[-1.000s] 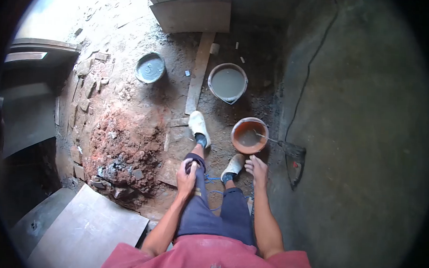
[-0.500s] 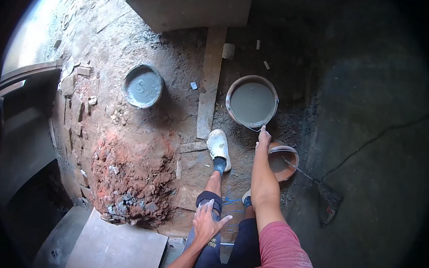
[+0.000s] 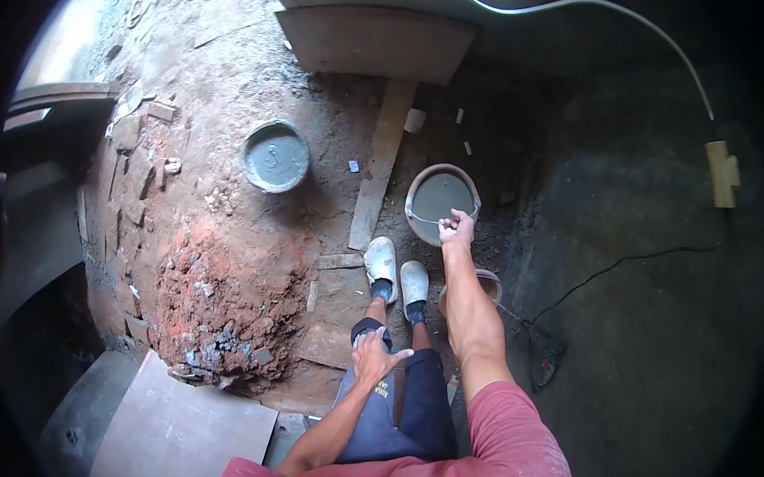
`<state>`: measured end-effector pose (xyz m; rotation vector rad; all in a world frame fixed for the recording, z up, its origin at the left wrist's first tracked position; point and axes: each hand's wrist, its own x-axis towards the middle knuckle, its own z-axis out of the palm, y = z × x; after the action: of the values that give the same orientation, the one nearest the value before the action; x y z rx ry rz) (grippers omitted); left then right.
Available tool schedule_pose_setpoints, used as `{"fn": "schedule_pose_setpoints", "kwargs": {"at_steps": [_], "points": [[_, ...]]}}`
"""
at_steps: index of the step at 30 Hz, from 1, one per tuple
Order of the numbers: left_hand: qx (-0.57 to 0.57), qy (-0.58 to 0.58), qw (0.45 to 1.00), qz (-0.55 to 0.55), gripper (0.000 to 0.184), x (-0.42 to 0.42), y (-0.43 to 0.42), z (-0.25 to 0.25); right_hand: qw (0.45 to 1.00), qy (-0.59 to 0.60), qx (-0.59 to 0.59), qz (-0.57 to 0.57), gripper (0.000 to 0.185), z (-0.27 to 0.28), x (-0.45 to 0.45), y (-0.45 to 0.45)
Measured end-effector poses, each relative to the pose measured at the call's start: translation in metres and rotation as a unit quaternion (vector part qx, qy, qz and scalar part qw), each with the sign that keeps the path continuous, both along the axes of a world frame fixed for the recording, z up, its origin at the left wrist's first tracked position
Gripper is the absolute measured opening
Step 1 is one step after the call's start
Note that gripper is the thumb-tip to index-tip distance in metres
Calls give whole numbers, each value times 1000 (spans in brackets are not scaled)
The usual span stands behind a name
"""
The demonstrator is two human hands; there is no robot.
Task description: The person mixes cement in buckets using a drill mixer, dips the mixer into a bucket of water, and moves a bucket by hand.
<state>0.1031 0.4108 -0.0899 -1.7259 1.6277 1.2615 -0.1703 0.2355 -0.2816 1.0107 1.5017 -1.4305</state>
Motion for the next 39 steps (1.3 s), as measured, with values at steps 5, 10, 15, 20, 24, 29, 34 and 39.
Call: {"fn": "schedule_pose_setpoints", "kwargs": {"at_steps": [5, 10, 15, 20, 24, 29, 34, 39], "points": [[-82, 139, 958, 238, 88, 9, 2, -1, 997, -24, -33, 66, 29, 80, -2, 19], [-188, 180, 772, 580, 48, 65, 23, 34, 985, -25, -45, 163, 34, 167, -6, 38], [-298, 150, 592, 733, 29, 181, 136, 78, 965, -24, -85, 245, 47, 263, 7, 42], [-375, 10, 445, 813, 41, 258, 234, 110, 948, -27, -80, 308, 37, 264, -8, 42], [-494, 97, 339, 795, 33, 338, 324, 42, 887, 74, -70, 451, 23, 263, -2, 40], [-429, -197, 433, 767, 49, 407, 312, 69, 934, 25, -32, 354, 22, 262, 9, 26], [-438, -381, 502, 642, 51, 552, 267, 108, 950, 67, 69, 296, 35, 293, 47, -3], [-341, -440, 537, 634, 51, 772, 208, 176, 964, 126, 105, 210, 35, 352, 102, -29]]}}
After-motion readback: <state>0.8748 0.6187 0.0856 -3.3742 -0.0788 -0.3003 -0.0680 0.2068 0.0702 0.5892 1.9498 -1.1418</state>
